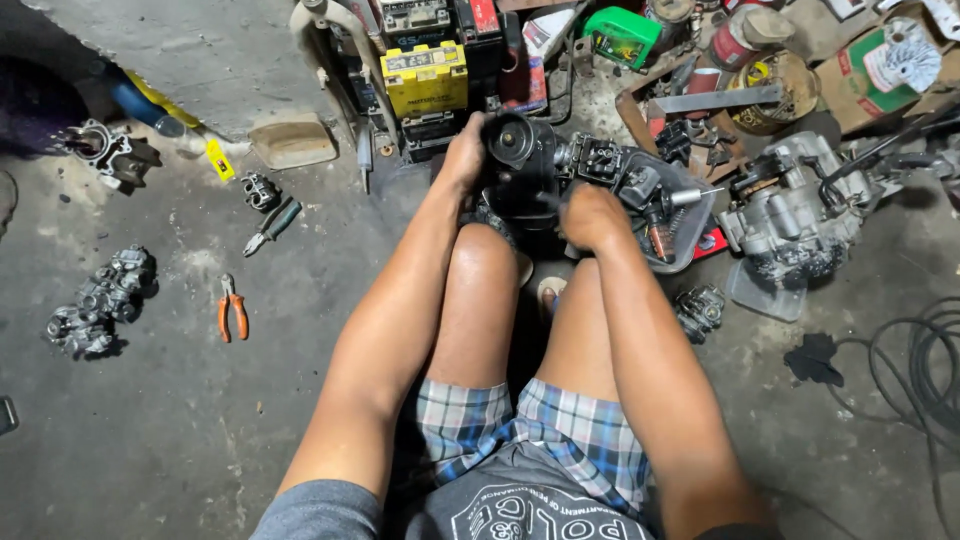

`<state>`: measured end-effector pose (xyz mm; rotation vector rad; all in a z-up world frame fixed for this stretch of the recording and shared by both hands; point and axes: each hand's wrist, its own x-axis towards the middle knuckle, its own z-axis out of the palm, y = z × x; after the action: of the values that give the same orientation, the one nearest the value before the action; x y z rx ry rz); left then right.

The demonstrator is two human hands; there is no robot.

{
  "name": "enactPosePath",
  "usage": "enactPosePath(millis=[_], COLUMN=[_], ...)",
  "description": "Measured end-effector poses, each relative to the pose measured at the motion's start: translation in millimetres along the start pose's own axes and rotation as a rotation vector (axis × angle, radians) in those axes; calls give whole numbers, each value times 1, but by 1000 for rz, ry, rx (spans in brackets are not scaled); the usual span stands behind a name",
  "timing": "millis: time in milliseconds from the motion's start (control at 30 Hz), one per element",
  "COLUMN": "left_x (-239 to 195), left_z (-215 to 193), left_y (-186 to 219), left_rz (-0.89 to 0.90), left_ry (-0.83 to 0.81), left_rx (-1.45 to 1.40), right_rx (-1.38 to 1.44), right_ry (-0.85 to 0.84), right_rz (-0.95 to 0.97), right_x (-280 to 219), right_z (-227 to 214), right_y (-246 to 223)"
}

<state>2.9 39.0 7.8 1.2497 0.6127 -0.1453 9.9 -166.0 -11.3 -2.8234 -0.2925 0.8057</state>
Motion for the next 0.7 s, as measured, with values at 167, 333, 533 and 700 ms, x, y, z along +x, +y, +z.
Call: enactPosePath(millis=[167,333,533,700], left_x=[19,15,54,-8], left_z=[2,6,5,21], left_y=[-8,-7,-35,2], left_rz=[27,106,157,83], left_ry=[-2,-20,-29,-59], left_rx=[48,169,162,187], right_rx=[187,298,471,479], right_ry=[186,399,551,688], right_rz=[81,96,15,-213], right_x=[-23,-41,-51,-61], right_z=[-18,-25,-19,-19], right_y=[13,19,22,21])
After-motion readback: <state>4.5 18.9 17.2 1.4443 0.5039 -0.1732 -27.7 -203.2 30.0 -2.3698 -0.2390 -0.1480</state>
